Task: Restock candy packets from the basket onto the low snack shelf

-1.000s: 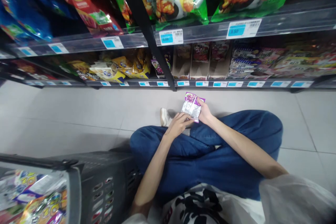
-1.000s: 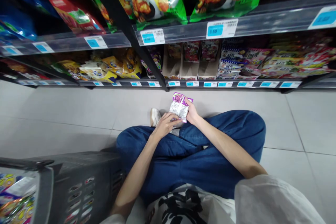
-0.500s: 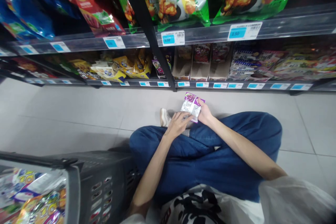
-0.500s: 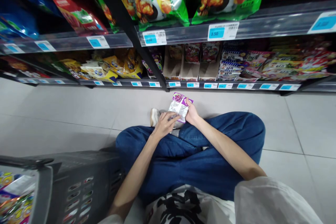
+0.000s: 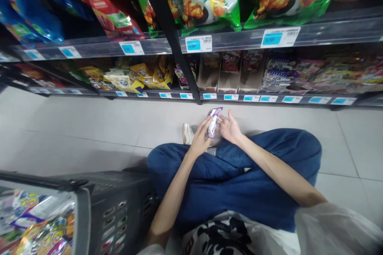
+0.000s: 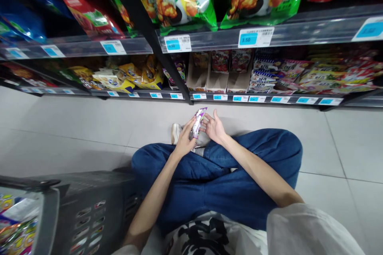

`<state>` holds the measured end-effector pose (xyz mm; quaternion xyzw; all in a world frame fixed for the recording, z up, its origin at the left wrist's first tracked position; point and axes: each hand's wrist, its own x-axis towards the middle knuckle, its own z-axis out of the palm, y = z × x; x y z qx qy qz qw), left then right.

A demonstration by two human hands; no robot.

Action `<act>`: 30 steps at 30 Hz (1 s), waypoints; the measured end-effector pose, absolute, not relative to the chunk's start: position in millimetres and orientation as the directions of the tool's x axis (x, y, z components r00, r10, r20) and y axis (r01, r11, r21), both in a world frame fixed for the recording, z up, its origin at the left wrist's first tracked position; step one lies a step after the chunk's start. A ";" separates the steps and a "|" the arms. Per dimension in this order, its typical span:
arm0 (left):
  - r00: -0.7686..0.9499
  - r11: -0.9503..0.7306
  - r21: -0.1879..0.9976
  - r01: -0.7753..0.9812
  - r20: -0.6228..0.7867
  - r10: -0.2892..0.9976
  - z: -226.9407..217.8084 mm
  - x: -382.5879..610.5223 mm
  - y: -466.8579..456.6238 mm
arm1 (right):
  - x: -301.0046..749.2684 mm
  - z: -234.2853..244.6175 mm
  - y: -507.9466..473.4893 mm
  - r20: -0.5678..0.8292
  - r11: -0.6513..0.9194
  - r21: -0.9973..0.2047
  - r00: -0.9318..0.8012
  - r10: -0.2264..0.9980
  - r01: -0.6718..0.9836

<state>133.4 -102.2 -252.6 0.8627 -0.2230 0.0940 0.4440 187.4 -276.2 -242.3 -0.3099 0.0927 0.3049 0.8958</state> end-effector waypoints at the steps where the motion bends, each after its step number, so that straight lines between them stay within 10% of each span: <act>1: 0.913 -0.471 0.784 -0.405 0.323 -0.248 -253.2 133.5 -102.7 | 188.0 -244.5 -275.6 -0.362 0.623 -0.528 0.816 0.451 -0.578; 8: 0.995 -0.203 0.979 0.019 -0.038 -0.089 -253.2 135.0 -100.5 | 189.4 -252.7 -269.4 -0.400 0.575 -0.680 0.888 0.227 -0.454; 15: 0.882 -0.038 0.935 0.352 -0.345 -0.322 -245.9 128.8 -106.5 | 190.0 -246.8 -272.7 -0.378 0.572 -0.732 0.919 0.112 -0.371; 30: 0.799 -0.107 0.931 0.348 -0.355 -0.485 -231.2 128.2 -103.3 | 188.5 -248.6 -271.9 -0.457 0.608 -0.668 0.881 0.121 -0.430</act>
